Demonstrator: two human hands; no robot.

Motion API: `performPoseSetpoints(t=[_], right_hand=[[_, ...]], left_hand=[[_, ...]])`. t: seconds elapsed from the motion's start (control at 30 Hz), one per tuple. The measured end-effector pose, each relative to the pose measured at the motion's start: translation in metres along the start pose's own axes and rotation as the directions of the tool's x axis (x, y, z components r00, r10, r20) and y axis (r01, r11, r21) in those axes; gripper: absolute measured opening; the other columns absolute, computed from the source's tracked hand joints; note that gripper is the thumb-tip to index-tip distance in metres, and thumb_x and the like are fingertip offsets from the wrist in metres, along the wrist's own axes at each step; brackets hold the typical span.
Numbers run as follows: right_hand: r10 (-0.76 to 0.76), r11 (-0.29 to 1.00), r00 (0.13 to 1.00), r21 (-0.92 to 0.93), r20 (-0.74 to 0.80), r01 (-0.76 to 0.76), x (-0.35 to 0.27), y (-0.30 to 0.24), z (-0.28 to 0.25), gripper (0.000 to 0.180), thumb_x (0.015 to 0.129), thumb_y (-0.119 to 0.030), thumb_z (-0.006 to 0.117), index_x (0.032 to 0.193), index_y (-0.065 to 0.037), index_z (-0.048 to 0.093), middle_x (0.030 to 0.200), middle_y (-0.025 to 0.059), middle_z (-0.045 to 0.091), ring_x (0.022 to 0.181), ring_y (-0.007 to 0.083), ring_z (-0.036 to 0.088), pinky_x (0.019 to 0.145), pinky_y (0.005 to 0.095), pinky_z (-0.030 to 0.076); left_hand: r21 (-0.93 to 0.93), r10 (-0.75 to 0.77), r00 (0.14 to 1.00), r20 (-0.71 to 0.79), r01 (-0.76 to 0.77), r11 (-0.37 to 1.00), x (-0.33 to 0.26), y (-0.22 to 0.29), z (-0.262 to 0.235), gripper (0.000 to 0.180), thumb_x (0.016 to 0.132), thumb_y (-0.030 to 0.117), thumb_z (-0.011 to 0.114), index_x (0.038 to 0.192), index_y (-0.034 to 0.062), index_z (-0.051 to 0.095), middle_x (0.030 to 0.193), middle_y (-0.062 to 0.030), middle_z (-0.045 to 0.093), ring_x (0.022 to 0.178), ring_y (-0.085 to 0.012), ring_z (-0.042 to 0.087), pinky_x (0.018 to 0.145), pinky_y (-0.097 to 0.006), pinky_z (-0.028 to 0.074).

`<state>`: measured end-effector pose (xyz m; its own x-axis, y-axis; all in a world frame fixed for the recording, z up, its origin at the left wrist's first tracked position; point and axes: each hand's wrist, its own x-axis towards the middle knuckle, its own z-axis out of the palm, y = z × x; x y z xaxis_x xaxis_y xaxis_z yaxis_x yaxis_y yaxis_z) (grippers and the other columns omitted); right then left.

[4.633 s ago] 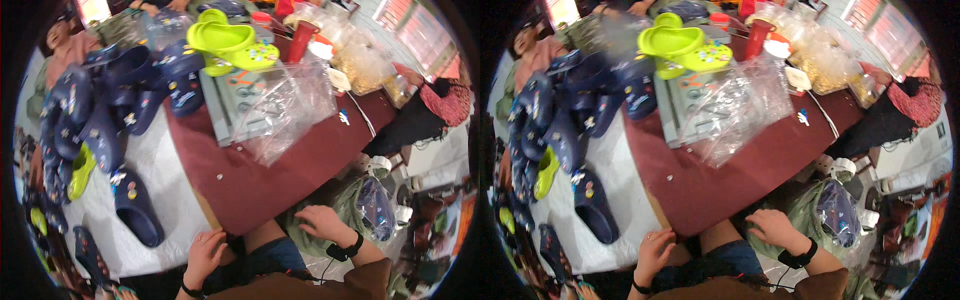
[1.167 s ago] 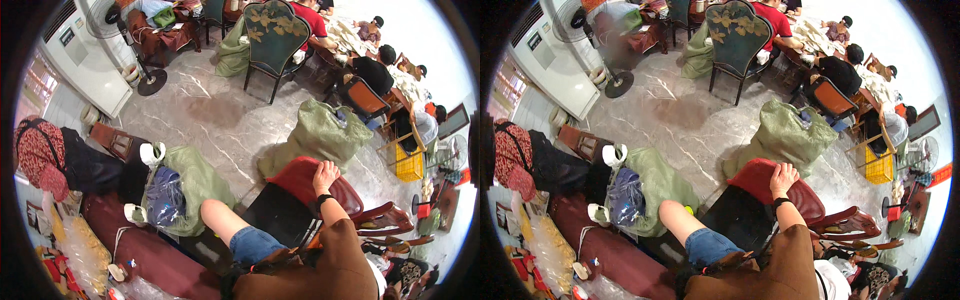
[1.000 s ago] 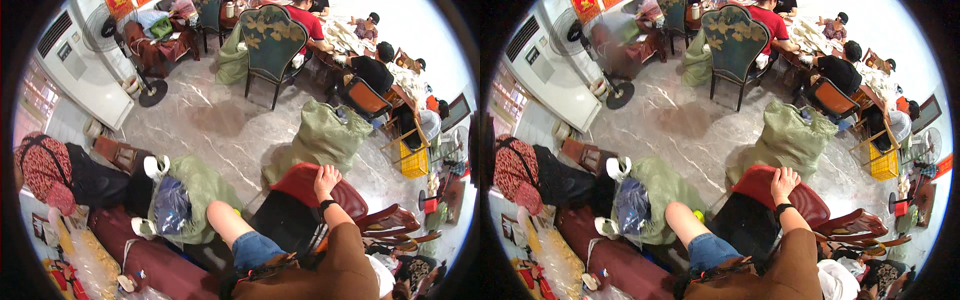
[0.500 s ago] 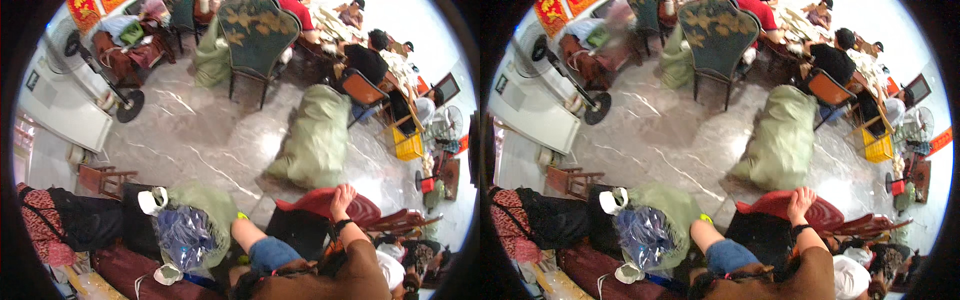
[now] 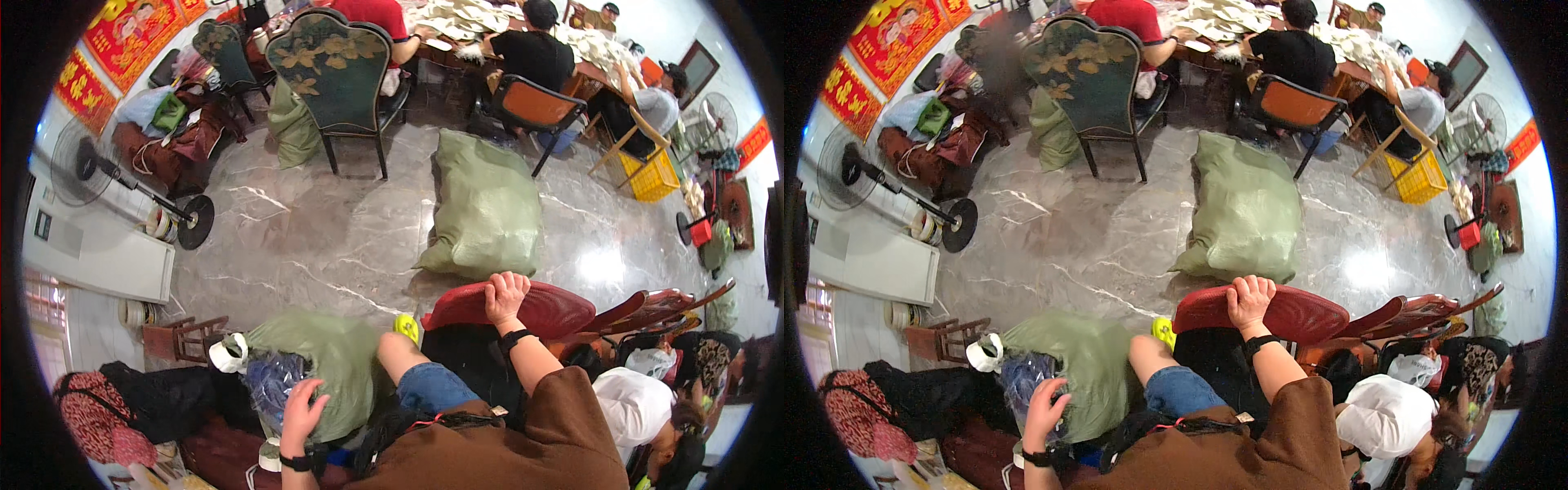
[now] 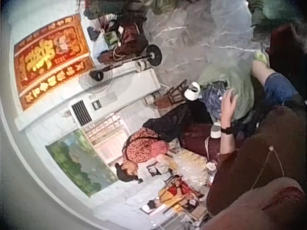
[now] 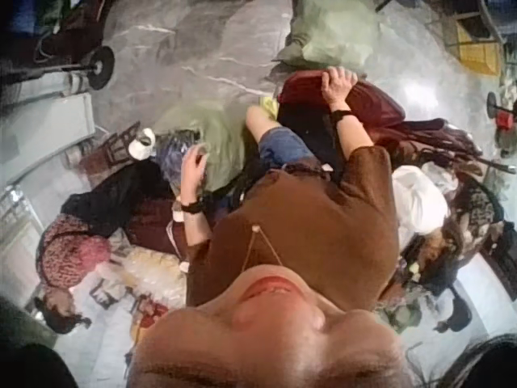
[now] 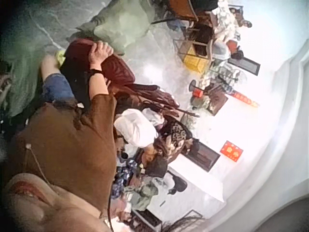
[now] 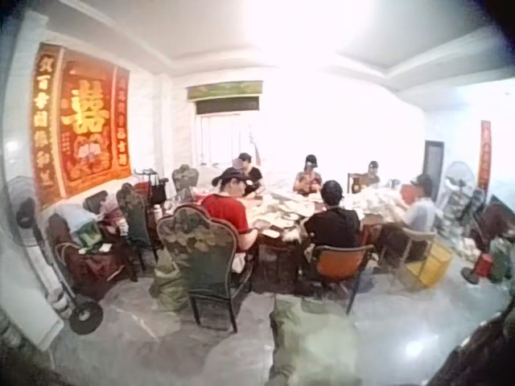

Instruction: The recorder is bagging decorated clogs into individual plastic bags and then placing those bags into a larger sack.

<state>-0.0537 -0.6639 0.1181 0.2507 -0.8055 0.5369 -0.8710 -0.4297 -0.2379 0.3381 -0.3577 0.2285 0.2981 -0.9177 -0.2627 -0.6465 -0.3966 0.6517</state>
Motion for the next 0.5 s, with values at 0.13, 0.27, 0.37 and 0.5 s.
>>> performPoseSetpoints(t=[0.13, 0.27, 0.37, 0.5], right_hand=[[0.028, 0.999, 0.999, 0.043, 0.024, -0.029, -0.001, 0.008, 0.001, 0.020, 0.085, -0.033, 0.060, 0.091, -0.015, 0.064, 0.092, 0.0058, 0.058, 0.095, 0.0286, 0.052, 0.095, 0.0462, 0.034], [0.075, 0.995, 0.988, 0.053, 0.135, -0.083, 0.000, 0.002, -0.016, 0.021, 0.082, -0.035, 0.061, 0.091, -0.015, 0.064, 0.092, 0.0050, 0.057, 0.095, 0.0280, 0.052, 0.096, 0.0471, 0.033], [0.076, 0.996, 0.978, 0.027, 0.194, -0.083, -0.001, 0.004, -0.017, 0.023, 0.081, -0.038, 0.063, 0.093, -0.018, 0.065, 0.093, 0.0039, 0.057, 0.098, 0.0275, 0.052, 0.097, 0.0474, 0.032], [0.131, 0.987, 0.970, 0.066, 0.207, -0.147, 0.003, 0.002, -0.019, 0.026, 0.077, -0.039, 0.066, 0.092, -0.018, 0.067, 0.093, 0.0031, 0.058, 0.101, 0.0271, 0.052, 0.098, 0.0474, 0.032]], left_hand=[[0.010, 0.003, 0.975, 0.220, -0.005, 1.000, 0.095, 0.035, 0.014, 0.042, 0.087, 0.026, 0.071, 0.123, 0.0073, 0.062, 0.120, -0.0185, 0.064, 0.114, -0.0383, 0.059, 0.098, -0.043, 0.047], [0.136, 0.040, 0.913, 0.406, -0.104, 0.985, 0.157, 0.073, 0.010, 0.047, 0.088, 0.031, 0.070, 0.127, 0.0077, 0.060, 0.124, -0.0208, 0.063, 0.116, -0.0394, 0.058, 0.099, -0.045, 0.047], [0.083, 0.023, 0.906, 0.423, -0.064, 0.994, 0.196, 0.101, -0.004, 0.051, 0.088, 0.035, 0.070, 0.128, 0.0060, 0.059, 0.125, -0.0227, 0.062, 0.116, -0.0408, 0.057, 0.099, -0.047, 0.046], [0.310, 0.032, 0.901, 0.432, -0.182, 0.933, 0.237, 0.118, -0.015, 0.053, 0.087, 0.035, 0.071, 0.129, 0.0059, 0.058, 0.126, -0.0229, 0.062, 0.118, -0.0408, 0.057, 0.100, -0.048, 0.046]])
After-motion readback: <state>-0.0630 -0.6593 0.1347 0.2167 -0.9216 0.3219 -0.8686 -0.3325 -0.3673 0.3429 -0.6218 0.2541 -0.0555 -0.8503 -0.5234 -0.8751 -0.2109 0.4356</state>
